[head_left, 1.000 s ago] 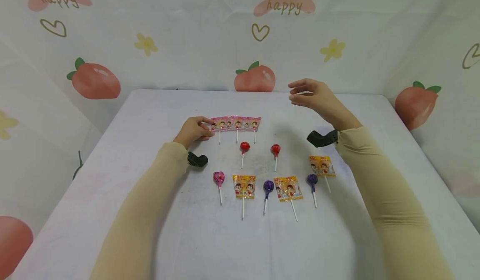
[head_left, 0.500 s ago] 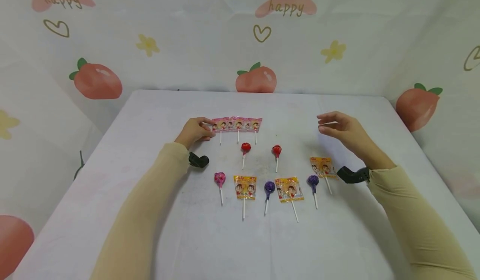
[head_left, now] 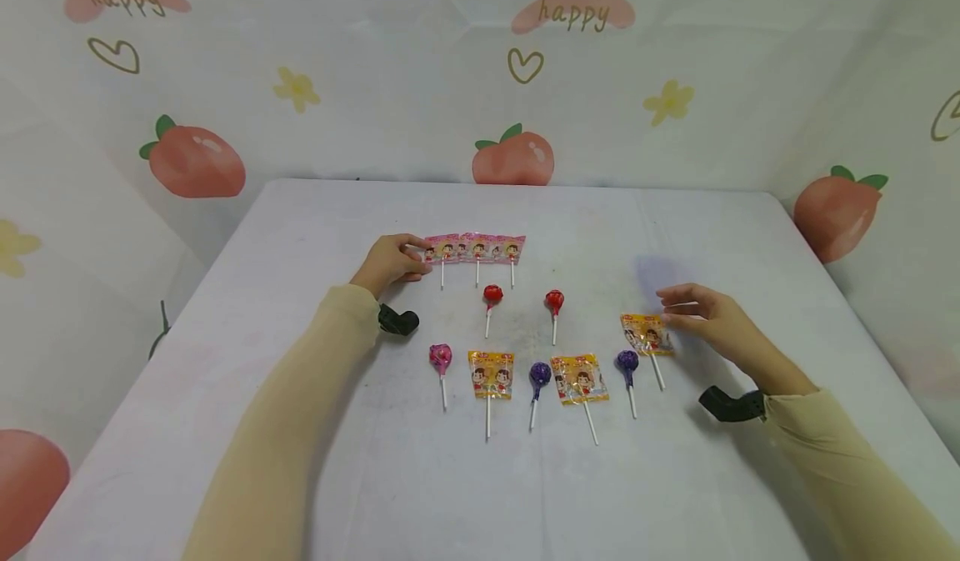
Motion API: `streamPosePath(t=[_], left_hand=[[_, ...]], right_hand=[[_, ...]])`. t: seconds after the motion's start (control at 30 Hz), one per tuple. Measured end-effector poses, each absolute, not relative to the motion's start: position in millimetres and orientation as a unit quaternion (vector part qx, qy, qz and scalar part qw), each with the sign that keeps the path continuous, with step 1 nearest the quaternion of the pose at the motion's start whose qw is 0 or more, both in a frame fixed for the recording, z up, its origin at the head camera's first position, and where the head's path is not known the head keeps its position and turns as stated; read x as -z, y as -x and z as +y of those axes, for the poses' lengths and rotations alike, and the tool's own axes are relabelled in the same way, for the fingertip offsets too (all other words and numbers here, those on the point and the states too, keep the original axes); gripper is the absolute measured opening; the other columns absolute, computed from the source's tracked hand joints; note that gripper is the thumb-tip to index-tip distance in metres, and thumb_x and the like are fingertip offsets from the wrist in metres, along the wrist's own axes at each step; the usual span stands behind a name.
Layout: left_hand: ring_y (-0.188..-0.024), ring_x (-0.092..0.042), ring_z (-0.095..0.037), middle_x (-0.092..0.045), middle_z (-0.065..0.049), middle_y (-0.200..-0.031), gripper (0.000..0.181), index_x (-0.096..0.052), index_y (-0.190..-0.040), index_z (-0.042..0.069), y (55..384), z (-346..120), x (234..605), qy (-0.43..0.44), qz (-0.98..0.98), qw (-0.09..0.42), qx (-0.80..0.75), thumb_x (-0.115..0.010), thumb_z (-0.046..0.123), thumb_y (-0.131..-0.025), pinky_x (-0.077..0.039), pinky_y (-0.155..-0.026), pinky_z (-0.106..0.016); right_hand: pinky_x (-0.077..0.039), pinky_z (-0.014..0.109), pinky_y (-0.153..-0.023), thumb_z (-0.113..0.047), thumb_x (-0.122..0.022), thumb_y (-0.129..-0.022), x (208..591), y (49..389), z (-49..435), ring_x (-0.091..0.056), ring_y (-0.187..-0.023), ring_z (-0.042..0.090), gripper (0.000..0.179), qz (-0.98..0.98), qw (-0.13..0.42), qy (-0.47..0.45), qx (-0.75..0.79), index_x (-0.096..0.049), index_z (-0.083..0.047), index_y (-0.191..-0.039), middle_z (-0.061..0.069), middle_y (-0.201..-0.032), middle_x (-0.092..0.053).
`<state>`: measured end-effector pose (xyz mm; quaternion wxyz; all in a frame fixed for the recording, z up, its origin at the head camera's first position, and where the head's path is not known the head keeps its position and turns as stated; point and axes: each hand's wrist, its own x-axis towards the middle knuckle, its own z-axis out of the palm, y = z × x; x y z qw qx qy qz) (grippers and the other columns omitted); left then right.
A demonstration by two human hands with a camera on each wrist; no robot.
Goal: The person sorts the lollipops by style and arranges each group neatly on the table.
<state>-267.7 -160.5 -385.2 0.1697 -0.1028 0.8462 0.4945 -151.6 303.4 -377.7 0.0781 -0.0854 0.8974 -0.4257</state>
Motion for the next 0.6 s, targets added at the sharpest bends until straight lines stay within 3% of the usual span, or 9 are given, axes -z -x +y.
streamPosePath(t=[0.07, 0.13, 0.4, 0.6], left_hand=[[-0.068, -0.058, -0.007, -0.052, -0.006, -0.095, 0.045, -0.061, -0.129, 0.012, 268, -160, 385, 0.105, 0.846, 0.170, -0.495, -0.073, 0.006, -0.086, -0.056, -0.062, -0.017], [-0.068, -0.058, -0.007, -0.052, -0.006, -0.096, 0.046, -0.060, -0.129, 0.012, 268, -161, 386, 0.106, 0.846, 0.171, -0.494, -0.073, 0.006, -0.086, -0.056, -0.063, -0.017], [-0.068, -0.058, -0.007, -0.051, -0.005, -0.096, 0.046, -0.060, -0.130, 0.013, 268, -161, 385, 0.110, 0.844, 0.174, -0.496, -0.073, 0.007, -0.086, -0.055, -0.062, -0.017], [-0.067, -0.057, -0.007, -0.051, -0.005, -0.095, 0.046, -0.061, -0.129, 0.013, 269, -161, 386, 0.111, 0.842, 0.173, -0.499, -0.073, 0.006, -0.086, -0.055, -0.062, -0.016]], right_hand=[[-0.045, 0.008, -0.078, -0.023, -0.067, -0.093, 381, 149, 305, -0.054, -0.096, -0.010, 0.046, 0.901, 0.096, 0.073, 0.417, -0.054, 0.002, -0.130, 0.018, -0.128, -0.060], [-0.044, 0.008, -0.078, -0.026, -0.067, -0.092, 384, 148, 307, -0.051, -0.097, -0.008, 0.051, 0.904, 0.115, 0.064, 0.408, -0.053, 0.001, -0.133, 0.024, -0.131, -0.056], [-0.043, 0.014, -0.083, -0.022, -0.075, -0.086, 390, 147, 305, -0.051, -0.116, 0.034, 0.061, 0.904, 0.139, 0.086, 0.394, -0.050, 0.004, -0.135, 0.026, -0.131, -0.052], [-0.045, 0.015, -0.081, -0.017, -0.080, -0.080, 391, 150, 302, -0.050, -0.112, 0.036, 0.067, 0.905, 0.147, 0.108, 0.385, -0.049, 0.009, -0.134, 0.027, -0.127, -0.052]])
